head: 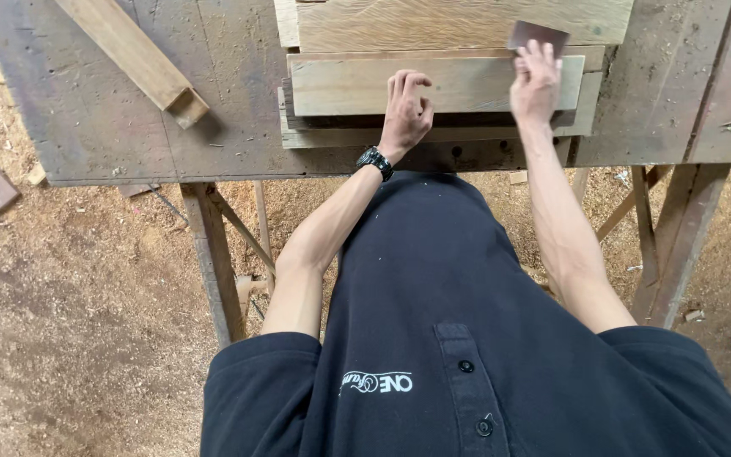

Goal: The person sands wood planks by hand using a piece of sandpaper on a workbench, turning the planks over to sand different sides and edges.

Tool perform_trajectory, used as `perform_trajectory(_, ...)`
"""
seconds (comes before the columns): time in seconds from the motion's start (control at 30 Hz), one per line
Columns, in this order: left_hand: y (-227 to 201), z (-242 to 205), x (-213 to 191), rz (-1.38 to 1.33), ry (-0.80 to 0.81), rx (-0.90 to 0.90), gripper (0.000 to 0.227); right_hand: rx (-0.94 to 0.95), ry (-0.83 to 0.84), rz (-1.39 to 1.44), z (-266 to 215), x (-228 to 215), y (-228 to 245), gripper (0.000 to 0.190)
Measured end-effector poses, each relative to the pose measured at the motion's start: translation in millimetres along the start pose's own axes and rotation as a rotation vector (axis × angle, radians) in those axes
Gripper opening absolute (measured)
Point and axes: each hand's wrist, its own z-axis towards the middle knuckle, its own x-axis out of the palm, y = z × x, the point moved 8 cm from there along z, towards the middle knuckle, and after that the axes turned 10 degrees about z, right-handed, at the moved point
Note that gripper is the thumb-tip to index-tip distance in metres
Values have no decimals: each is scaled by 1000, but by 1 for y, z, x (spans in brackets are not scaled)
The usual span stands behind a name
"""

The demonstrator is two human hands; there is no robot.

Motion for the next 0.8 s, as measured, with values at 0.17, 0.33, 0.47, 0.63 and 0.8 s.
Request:
perform_trajectory(0.17,18,2,-3,64,3,-113,39,5,-113,12,-18,30,24,25)
perform_trajectory(0.33,29,-8,-7,271,172,15,53,-268,163,216,-39,80,109,30)
perform_trajectory(0.47,50,8,-8,353,356,55,69,-279,200,200,-38,47,124,32)
perform_trajectory(0.63,59,32,-26,489,241,318,130,-264,170,215,-40,42,126,28)
perform_trajectory(0.8,78,34,-8,481,466,185,124,-210,157,217,-39,53,103,25)
